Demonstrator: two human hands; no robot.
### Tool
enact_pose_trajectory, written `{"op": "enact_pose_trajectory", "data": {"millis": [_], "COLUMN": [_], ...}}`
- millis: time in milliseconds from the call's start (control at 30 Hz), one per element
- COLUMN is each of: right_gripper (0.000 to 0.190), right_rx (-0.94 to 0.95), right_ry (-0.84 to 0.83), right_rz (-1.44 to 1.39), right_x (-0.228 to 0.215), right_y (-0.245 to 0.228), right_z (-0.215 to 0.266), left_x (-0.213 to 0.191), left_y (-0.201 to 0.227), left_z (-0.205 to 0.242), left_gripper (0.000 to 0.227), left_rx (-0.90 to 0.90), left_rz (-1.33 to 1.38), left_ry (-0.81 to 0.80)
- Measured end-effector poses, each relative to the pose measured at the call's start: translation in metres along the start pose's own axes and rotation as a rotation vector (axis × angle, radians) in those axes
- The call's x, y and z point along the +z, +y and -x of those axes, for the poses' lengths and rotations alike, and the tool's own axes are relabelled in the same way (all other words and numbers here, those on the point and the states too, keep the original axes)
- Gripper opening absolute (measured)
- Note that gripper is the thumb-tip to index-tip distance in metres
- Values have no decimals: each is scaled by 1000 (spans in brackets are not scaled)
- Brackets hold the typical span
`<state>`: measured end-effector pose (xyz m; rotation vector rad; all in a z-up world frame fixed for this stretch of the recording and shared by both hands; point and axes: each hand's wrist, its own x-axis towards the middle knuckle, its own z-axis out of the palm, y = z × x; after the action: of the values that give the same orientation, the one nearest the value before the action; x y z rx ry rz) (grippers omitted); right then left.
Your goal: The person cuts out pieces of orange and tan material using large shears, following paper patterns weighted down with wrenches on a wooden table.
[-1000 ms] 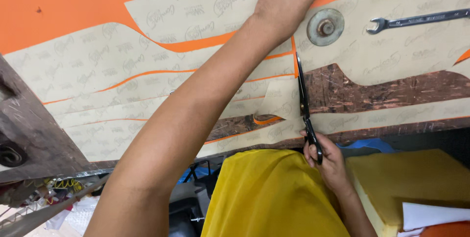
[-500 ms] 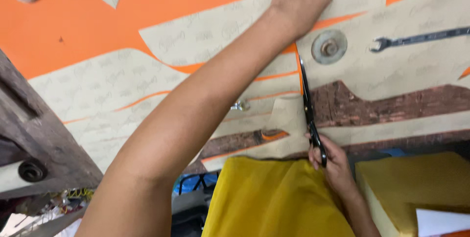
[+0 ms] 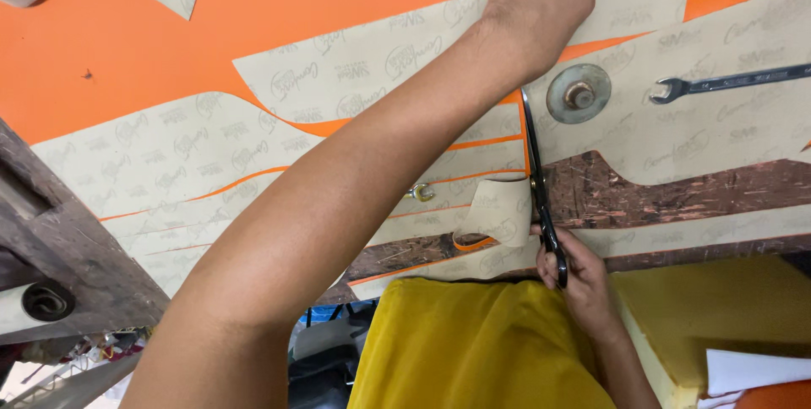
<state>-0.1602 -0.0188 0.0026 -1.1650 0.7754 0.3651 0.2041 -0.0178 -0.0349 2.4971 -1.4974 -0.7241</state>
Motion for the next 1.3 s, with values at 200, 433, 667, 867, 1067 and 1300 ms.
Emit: {"op": "enact_pose_trajectory", "data": {"millis": [200, 433, 667, 867, 1067, 1300], "right_gripper": [41, 42, 40, 47, 42, 42], "right_rx": [12, 29, 31, 65, 192, 34], "right_ry": [6, 19, 45, -34, -79, 122], "right_rz": [-17, -66, -42, -85, 0, -224], "right_x": [1, 3, 0, -16, -51, -93], "right_y": [-9, -4, 5, 20, 53, 58], "right_z": [-6, -8, -9, 2, 48, 105], "left_x": [0, -7, -8, -12, -17, 0], "left_y": [4, 5, 5, 4, 4, 88], "left_z": [-1, -1, 1, 5, 38, 83], "left_gripper": [21, 20, 21, 20, 22, 27], "left_rx": [-30, -28, -39, -50, 37, 7], "left_rz": [25, 9, 36, 20, 8, 131], "left_ry": [-19, -90, -90, -172, 92, 268]}}
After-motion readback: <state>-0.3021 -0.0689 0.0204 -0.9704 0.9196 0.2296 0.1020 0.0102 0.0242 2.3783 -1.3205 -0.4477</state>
